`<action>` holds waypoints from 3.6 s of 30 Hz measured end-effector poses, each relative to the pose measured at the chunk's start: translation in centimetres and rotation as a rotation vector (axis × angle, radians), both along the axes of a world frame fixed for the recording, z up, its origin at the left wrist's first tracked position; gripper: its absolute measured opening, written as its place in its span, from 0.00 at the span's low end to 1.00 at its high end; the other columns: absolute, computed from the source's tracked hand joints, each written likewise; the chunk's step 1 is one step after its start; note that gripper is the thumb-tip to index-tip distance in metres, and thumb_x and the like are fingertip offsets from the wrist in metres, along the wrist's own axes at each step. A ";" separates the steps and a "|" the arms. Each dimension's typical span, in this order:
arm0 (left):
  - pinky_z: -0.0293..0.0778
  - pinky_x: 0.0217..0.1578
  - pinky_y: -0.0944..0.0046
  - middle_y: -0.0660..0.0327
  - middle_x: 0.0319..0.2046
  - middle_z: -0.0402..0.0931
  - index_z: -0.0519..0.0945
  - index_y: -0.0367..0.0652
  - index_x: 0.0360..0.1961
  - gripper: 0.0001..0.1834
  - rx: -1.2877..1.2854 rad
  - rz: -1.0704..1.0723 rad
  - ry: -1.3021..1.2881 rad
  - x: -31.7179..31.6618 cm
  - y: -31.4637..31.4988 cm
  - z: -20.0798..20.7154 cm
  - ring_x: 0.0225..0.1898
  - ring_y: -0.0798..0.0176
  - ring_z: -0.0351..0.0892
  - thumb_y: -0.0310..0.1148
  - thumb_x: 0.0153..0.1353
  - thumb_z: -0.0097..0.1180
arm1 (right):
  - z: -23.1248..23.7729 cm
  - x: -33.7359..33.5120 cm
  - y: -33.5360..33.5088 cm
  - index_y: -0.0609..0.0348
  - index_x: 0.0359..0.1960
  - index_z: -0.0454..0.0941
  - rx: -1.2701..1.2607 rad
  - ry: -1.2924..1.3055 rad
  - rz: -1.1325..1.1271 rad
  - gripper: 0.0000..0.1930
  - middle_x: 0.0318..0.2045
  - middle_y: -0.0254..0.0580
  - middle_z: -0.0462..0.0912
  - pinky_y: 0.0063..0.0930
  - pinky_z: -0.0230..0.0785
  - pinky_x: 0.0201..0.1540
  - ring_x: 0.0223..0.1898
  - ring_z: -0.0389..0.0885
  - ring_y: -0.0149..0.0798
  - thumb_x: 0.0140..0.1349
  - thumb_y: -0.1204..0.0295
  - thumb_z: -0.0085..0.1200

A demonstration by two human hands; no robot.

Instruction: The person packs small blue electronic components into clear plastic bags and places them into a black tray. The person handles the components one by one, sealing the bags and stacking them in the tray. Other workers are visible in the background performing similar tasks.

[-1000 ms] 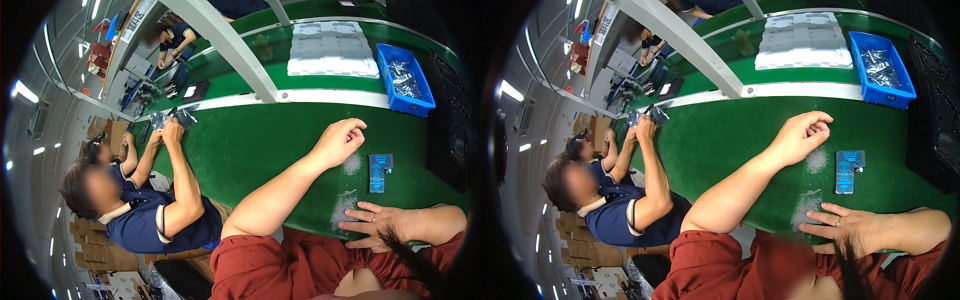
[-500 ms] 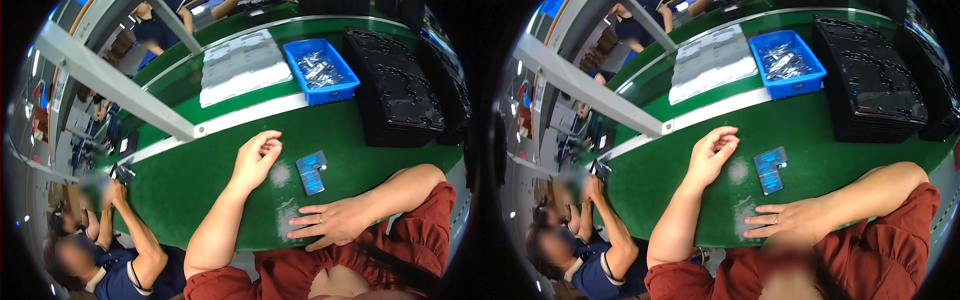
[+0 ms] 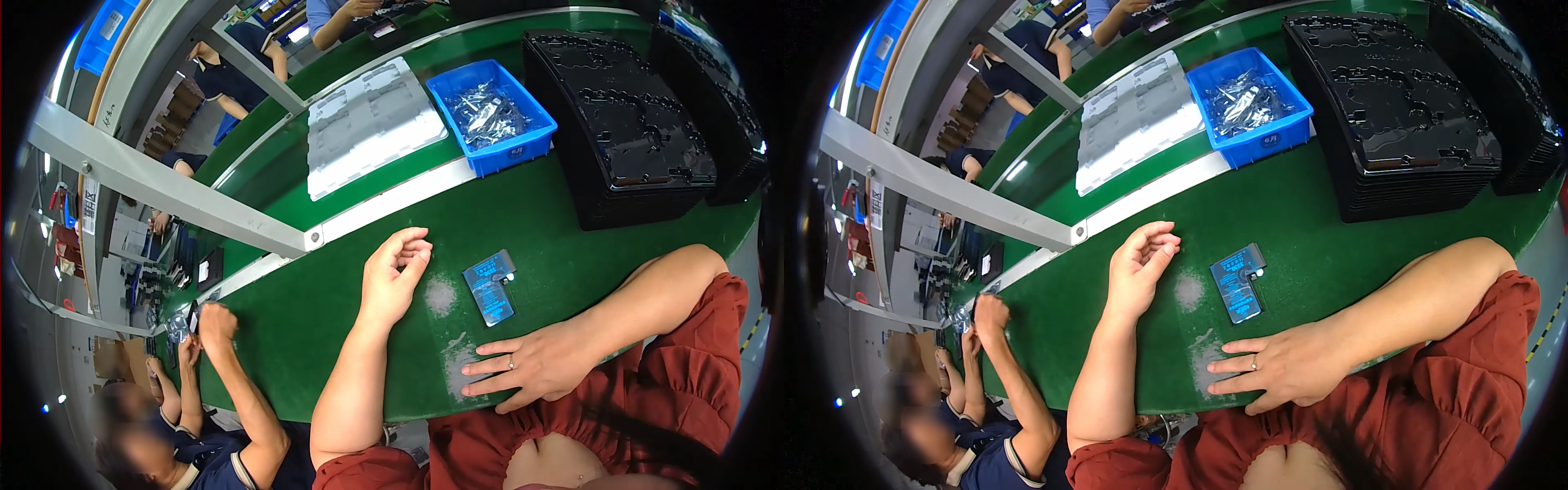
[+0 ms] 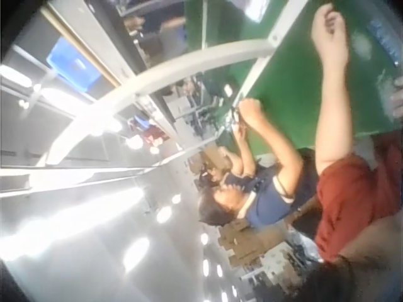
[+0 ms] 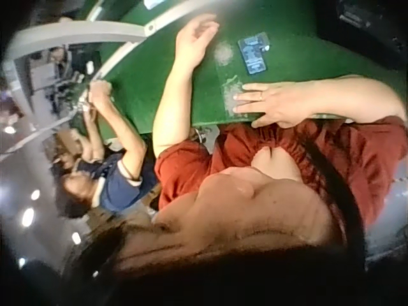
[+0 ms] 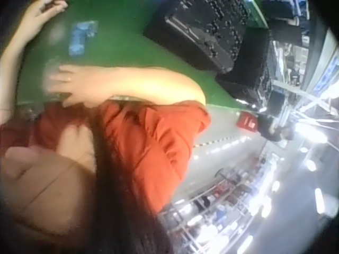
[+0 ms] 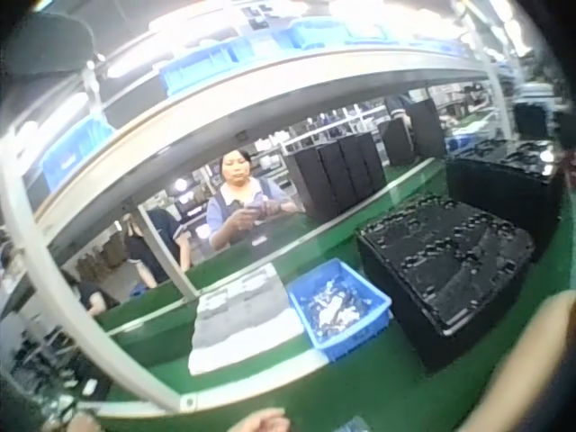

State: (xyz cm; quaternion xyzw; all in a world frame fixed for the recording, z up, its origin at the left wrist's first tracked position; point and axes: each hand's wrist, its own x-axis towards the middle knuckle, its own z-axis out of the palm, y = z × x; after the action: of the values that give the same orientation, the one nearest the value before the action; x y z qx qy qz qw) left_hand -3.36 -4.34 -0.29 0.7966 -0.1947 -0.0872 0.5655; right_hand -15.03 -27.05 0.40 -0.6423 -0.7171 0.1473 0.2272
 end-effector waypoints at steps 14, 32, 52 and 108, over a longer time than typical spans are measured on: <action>0.75 0.38 0.68 0.59 0.34 0.81 0.80 0.37 0.44 0.12 0.300 0.385 -0.286 2.0 4.9 2.8 0.34 0.69 0.79 0.29 0.59 0.59 | 0.6 0.5 -0.2 0.52 0.57 0.73 -0.088 -0.013 0.036 0.26 0.69 0.55 0.51 0.54 0.37 0.72 0.72 0.45 0.56 0.53 0.65 0.55; 0.62 0.61 0.47 0.49 0.62 0.65 0.60 0.50 0.67 0.48 1.002 1.310 0.195 4.6 25.3 0.7 0.64 0.47 0.63 0.54 0.47 0.67 | 0.6 0.7 0.0 0.51 0.58 0.73 -0.110 -0.006 0.056 0.28 0.69 0.55 0.51 0.55 0.38 0.71 0.72 0.43 0.56 0.53 0.63 0.57; 0.80 0.39 0.65 0.64 0.37 0.76 0.73 0.39 0.51 0.17 -0.526 0.243 0.158 -1.1 -0.2 5.4 0.36 0.68 0.79 0.26 0.61 0.57 | 3.6 3.2 -1.3 0.63 0.56 0.68 0.640 -0.146 -0.903 0.30 0.55 0.56 0.70 0.43 0.65 0.57 0.56 0.70 0.57 0.47 0.75 0.60; 0.65 0.56 0.53 0.52 0.42 0.77 0.79 0.37 0.37 0.12 0.072 -0.265 -0.398 -1.5 -3.5 -1.0 0.52 0.50 0.72 0.27 0.48 0.60 | 3.2 40.0 9.9 0.54 0.67 0.60 -0.447 -0.122 -1.214 0.41 0.63 0.54 0.67 0.39 0.56 0.65 0.64 0.64 0.51 0.51 0.55 0.61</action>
State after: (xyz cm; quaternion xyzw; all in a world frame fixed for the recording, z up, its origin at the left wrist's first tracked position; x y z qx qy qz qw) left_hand -4.88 -7.87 -1.26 0.7851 -0.4020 -0.0087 0.4710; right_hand 24.96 -17.15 3.65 -0.9723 -0.1903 0.1015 0.0899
